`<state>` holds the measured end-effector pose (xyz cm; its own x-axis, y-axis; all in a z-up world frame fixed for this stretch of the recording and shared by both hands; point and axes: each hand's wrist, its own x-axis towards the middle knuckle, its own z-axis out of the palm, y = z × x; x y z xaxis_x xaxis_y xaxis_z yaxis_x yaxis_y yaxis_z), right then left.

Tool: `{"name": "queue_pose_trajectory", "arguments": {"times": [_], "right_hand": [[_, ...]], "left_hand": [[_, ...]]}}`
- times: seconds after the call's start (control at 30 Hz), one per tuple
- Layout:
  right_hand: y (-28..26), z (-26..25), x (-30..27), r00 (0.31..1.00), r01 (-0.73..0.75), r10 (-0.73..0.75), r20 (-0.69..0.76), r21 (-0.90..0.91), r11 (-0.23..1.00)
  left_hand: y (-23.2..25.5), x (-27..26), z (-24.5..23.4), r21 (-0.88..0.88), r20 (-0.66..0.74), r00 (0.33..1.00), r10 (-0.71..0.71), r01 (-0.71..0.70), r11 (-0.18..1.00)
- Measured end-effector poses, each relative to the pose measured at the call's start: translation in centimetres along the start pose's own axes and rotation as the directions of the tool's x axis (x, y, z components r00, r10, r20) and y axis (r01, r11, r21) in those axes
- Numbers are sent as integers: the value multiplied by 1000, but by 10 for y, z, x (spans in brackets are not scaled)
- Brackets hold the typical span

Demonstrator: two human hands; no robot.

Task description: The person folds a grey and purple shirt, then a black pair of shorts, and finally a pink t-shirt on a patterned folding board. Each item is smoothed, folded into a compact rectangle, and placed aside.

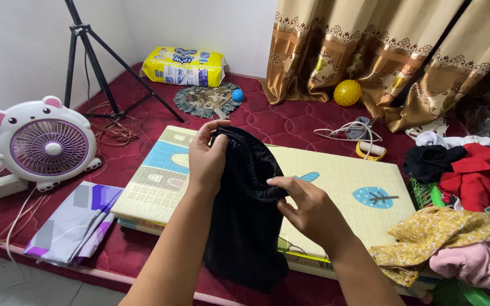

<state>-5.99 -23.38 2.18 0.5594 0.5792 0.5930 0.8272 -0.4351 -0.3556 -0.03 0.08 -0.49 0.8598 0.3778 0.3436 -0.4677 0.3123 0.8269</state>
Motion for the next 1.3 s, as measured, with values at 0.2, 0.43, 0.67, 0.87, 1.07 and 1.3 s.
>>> {"name": "queue_pose_trajectory", "arguments": {"times": [0.2, 0.43, 0.67, 0.87, 1.07, 1.3], "right_hand": [[15, -7, -1, 976, -109, 119, 180, -68, 992], [18, -1, 2, 850, -289, 335, 406, -172, 942], [19, 12, -3, 547, -405, 553, 629, -379, 832], [63, -32, -7, 902, -326, 406, 145, -387, 862], [102, -79, -36, 915, -375, 290, -279, -329, 867], [108, -104, -44, 664, -580, 448, -599, -35, 814]], "left_hand": [[4, 4, -9, 20, -25, 999, 34, -33, 999], [8, -4, 9, 94, 164, 985, 50, -66, 993], [11, -26, 34, 126, 271, 962, -27, -8, 992], [13, -21, 28, 236, 269, 956, 116, -182, 954], [14, -23, 46, 383, 389, 876, 287, -437, 814], [9, -7, 116, 588, 575, 776, 259, -612, 528]]}}
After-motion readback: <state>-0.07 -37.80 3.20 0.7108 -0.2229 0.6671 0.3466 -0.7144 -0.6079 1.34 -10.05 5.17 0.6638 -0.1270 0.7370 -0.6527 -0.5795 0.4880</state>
